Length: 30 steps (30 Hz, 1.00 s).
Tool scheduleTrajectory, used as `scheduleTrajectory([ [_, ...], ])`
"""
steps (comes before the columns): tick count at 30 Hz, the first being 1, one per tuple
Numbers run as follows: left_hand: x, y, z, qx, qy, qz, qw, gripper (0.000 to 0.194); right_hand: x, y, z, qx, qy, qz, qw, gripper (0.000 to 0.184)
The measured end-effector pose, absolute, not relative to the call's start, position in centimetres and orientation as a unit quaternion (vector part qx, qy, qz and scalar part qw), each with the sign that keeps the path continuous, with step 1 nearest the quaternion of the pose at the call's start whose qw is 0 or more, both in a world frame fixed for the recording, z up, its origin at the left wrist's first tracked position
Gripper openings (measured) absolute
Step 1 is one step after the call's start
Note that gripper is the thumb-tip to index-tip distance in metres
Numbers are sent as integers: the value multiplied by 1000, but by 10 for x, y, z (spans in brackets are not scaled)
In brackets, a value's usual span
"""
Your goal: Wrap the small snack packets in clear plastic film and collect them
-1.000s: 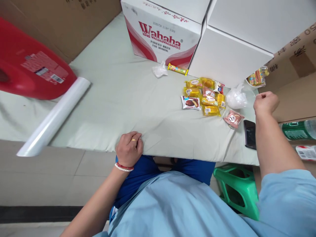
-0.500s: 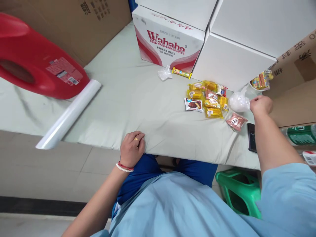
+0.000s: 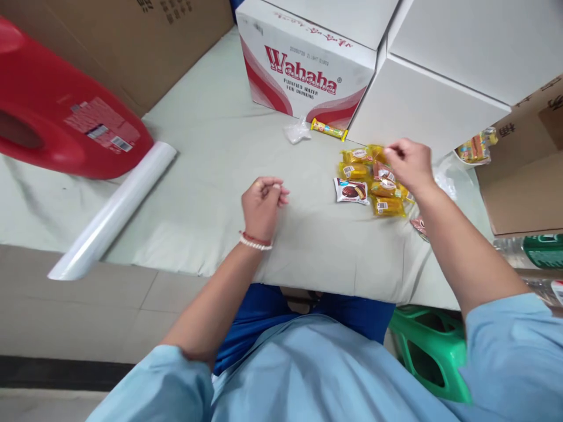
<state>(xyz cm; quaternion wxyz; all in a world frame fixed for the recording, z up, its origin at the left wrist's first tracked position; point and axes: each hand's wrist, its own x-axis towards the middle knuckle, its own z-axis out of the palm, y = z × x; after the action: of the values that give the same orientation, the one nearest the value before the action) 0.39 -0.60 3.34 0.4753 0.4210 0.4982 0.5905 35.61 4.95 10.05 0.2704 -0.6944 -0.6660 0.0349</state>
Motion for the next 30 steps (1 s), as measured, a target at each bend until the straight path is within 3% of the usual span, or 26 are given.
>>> scheduleTrajectory([
  [4,40,37,14,365,486,586,537,7,267,106,62,-574,-788,65,212,22],
  [8,44,42,-4,367,489,546,574,13,196,164,16,-574,-790,63,207,40],
  [12,35,40,-5,385,478,514,599,14,164,190,-2,-626,-731,122,241,22],
  [17,33,45,-1,372,463,524,610,5,187,116,13,-542,-648,297,446,15],
  [20,36,43,2,375,437,531,622,18,210,39,12,-528,-570,385,498,16],
  [25,42,32,5,418,381,478,673,32,222,-34,-11,-526,-539,333,567,17],
  [30,42,27,-1,501,384,417,654,33,230,-40,-5,-539,-615,224,530,18],
])
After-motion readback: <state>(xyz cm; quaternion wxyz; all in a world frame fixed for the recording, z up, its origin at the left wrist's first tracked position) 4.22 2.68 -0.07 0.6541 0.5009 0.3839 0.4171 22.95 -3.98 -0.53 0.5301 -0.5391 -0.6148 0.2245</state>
